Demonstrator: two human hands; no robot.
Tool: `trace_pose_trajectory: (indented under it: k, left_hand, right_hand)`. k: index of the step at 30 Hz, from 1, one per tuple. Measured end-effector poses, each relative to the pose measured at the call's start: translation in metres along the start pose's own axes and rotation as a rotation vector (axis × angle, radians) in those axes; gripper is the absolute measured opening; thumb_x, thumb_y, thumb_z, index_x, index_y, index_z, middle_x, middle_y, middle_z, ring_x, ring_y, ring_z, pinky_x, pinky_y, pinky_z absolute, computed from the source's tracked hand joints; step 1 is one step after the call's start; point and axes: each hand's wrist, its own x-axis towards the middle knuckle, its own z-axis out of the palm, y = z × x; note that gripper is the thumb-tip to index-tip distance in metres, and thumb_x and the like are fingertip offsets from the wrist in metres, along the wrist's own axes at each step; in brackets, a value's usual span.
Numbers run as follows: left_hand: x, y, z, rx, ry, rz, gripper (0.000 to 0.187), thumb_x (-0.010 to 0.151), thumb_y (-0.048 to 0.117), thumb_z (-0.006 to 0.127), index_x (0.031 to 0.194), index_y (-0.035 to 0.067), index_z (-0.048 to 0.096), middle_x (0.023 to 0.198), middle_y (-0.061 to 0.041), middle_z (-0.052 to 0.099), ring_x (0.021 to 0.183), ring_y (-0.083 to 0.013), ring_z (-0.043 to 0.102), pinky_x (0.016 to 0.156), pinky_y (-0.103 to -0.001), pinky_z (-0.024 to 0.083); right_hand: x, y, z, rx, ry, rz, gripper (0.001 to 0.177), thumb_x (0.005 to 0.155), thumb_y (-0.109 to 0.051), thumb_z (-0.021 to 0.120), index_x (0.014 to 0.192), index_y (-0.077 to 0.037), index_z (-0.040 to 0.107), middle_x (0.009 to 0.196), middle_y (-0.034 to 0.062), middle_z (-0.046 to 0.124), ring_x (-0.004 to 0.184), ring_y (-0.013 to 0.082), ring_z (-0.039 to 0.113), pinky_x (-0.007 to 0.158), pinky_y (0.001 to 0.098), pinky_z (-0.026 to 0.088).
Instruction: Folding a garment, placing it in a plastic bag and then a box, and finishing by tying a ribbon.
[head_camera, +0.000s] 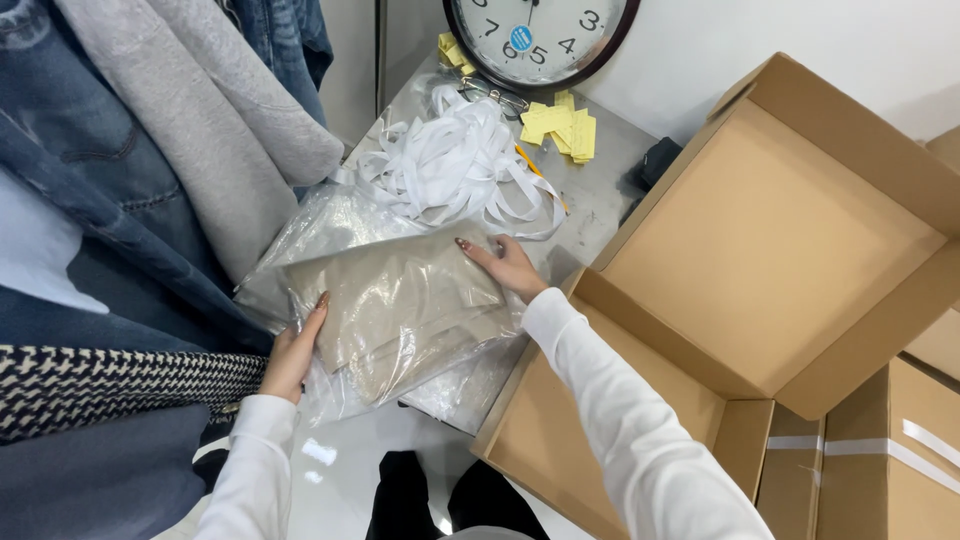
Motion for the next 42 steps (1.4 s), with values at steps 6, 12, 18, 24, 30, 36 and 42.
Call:
trace_pose_trajectory:
  k: [6,12,18,24,30,36,42]
  left_hand:
    - [-0.017,0.030,0.005,-0.195,-0.074,0.154,0.061,0.100,0.039,0.082,0.142,0.000,0.064,0.134,-0.016,0.063,0.126,-0.0275,0.059,0.103,-0.046,0.054]
    - [-0.027,0.066,0.069,-0.112,-0.368,0.191,0.080,0.092,0.036,0.086,0.151,-0.005,0.051,0.136,-0.018,0.063,0.125,-0.0298,0.063,0.098,-0.050,0.055]
    - [-0.055,0.065,0.172,-0.023,-0.740,0.238,0.118,0.085,0.026,0.090,0.171,-0.002,0.013,0.165,-0.030,0.035,0.143,-0.0406,0.050,0.105,-0.054,0.055]
    - [-0.049,0.010,0.281,0.037,-0.871,-0.001,0.067,0.101,0.040,0.077,0.152,0.006,0.050,0.139,-0.017,0.062,0.120,-0.0304,0.069,0.084,-0.043,0.062]
    - [-0.071,-0.026,0.320,0.300,-0.787,-0.128,0.088,0.098,0.053,0.077,0.162,0.001,0.045,0.163,-0.029,0.048,0.148,-0.0452,0.051,0.109,-0.063,0.051]
    - [-0.019,-0.090,0.334,0.430,-0.730,-0.137,0.086,0.097,0.051,0.082,0.157,-0.002,0.052,0.152,-0.031,0.057,0.141,-0.0470,0.056,0.105,-0.064,0.053]
    - [0.061,-0.163,0.352,0.440,-0.668,-0.056,0.067,0.095,0.039,0.088,0.139,-0.008,0.068,0.124,-0.029,0.071,0.117,-0.0425,0.070,0.087,-0.056,0.061]
  right_hand:
    - [-0.067,0.006,-0.030,0.288,0.210,-0.266,0.079,0.088,-0.052,0.094,0.145,-0.012,0.058,0.118,0.0159,0.067,0.108,0.0242,0.064,0.091,0.0349,0.060]
    - [-0.154,0.020,-0.102,0.358,0.490,-0.371,0.060,0.089,-0.040,0.094,0.135,-0.014,0.066,0.115,0.0100,0.074,0.108,0.0189,0.067,0.096,0.0354,0.057]
    - [-0.249,0.096,-0.178,0.377,0.752,-0.265,0.059,0.090,-0.041,0.093,0.134,-0.013,0.067,0.117,0.0107,0.076,0.106,0.0190,0.067,0.095,0.0361,0.057]
    - [-0.326,0.182,-0.194,0.427,0.928,-0.098,0.061,0.088,-0.038,0.095,0.135,-0.009,0.068,0.112,0.0115,0.075,0.103,0.0202,0.068,0.091,0.0359,0.058]
    - [-0.317,0.332,-0.169,0.490,0.923,0.046,0.073,0.088,-0.043,0.095,0.141,-0.005,0.063,0.115,0.0193,0.074,0.105,0.0273,0.069,0.090,0.0400,0.059]
    - [-0.309,0.353,-0.143,0.533,0.838,0.181,0.093,0.085,-0.043,0.098,0.153,0.001,0.053,0.130,0.0303,0.072,0.122,0.0379,0.071,0.099,0.0476,0.060]
    - [-0.289,0.387,-0.146,0.547,0.744,0.186,0.094,0.090,-0.047,0.095,0.155,0.005,0.052,0.134,0.0336,0.069,0.128,0.0415,0.068,0.101,0.0493,0.060]
